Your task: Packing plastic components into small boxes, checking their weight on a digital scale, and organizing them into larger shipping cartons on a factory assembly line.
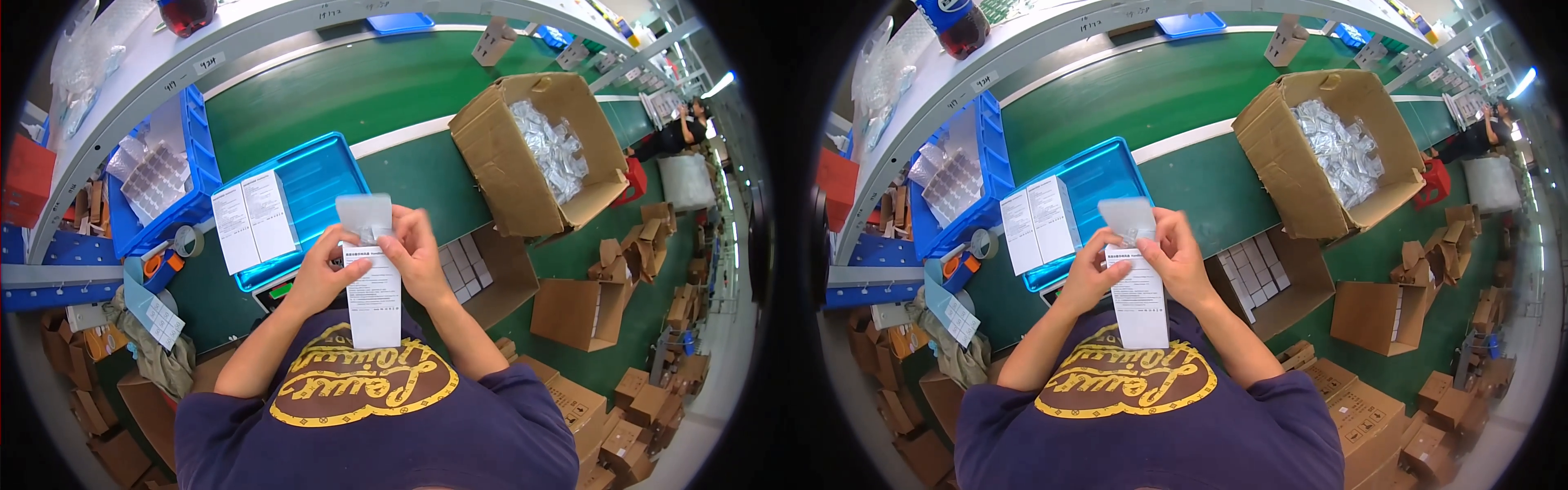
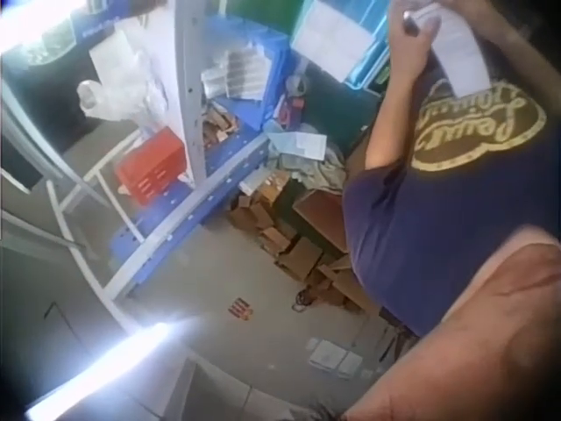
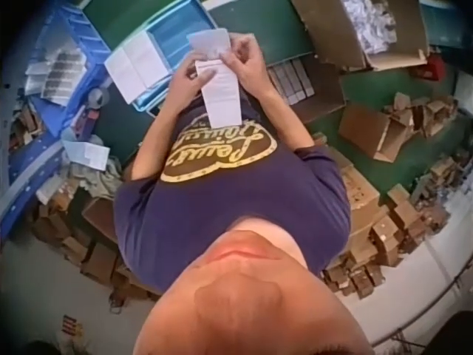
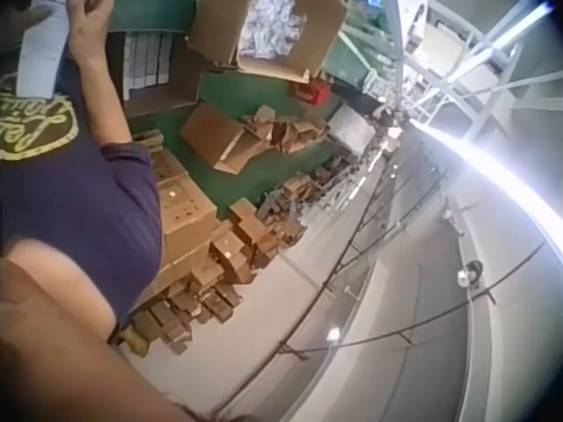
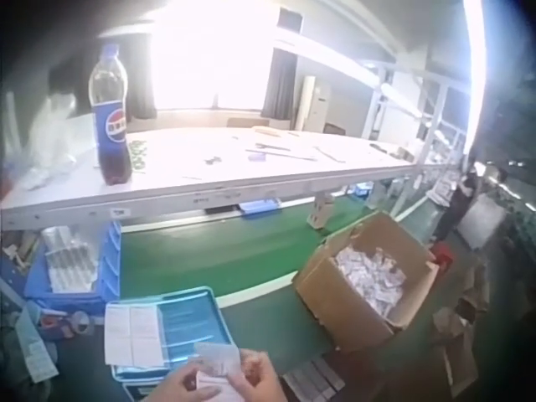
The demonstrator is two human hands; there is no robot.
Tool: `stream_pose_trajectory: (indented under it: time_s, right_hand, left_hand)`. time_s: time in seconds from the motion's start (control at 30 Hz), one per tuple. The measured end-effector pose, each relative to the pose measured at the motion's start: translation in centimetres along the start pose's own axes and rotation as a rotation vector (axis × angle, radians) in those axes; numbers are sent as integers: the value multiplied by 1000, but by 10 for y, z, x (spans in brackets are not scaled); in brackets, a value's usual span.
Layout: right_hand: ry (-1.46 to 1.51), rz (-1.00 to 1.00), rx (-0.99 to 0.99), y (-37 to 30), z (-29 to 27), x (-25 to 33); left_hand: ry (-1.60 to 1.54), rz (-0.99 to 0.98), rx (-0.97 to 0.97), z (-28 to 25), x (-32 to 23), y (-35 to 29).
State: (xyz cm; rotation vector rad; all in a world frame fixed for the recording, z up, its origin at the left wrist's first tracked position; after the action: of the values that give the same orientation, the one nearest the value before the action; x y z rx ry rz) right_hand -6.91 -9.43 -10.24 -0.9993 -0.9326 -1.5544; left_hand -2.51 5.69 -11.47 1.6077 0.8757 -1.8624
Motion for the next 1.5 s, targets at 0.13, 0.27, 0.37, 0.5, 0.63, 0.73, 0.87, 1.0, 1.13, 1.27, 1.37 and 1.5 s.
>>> stream_pose_trajectory:
  time_s: [0.13, 0.27, 0.37, 0.5, 0.63, 0.73, 0.87, 1.0, 1.13, 1.27, 1.37, 1.5]
  right_hand:
    - [-44, -39, 95, 8, 9, 39]
    - [-436, 123, 258, 5, 12, 46]
    - [-290, 77, 390, -6, 14, 49]
    - [-446, -52, 345, -14, 14, 46]
    - [-524, -104, 436, -22, 9, 41]
    - [-485, -132, 521, -26, 16, 36]
    - [-242, -27, 128, -35, 16, 4]
    - [-202, -30, 110, -22, 14, -6]
    - [-199, 179, 182, -3, 33, -13]
    - [-303, 237, 188, 48, 30, -41]
    - [-224, 218, 83, 111, 24, -71]
    - [-1220, -200, 83, 145, 27, -124]
  left_hand:
    - [-9, 4, 59, 11, -17, -9]
    - [69, 145, 24, 16, -12, -20]
    - [49, 286, -24, 19, -14, -29]
    - [-36, 349, -60, 17, -18, -37]
    - [144, 298, 44, 16, -16, -39]
    - [205, 297, 32, 12, -15, -39]
    - [108, 231, -119, -2, -7, -37]
    - [156, 202, -177, -9, -3, -36]
    - [61, 127, -230, -25, 1, -32]
    - [499, 193, -335, -69, -8, -29]
    - [1198, 195, -526, -122, -14, -26]
    - [1335, 79, -642, -149, 21, -24]
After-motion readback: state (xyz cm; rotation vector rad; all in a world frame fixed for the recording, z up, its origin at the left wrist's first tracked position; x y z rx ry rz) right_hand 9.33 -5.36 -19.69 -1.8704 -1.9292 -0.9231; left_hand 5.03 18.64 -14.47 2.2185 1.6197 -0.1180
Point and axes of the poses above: each hand's wrist, its own y-axis towards the middle knuckle, its own z-axis out of the palm, x = y × z, the point moved 6 cm from there along y, towards the middle knuckle, and after that the axes turned 2 degrees about -y, right-handed, at the moved point
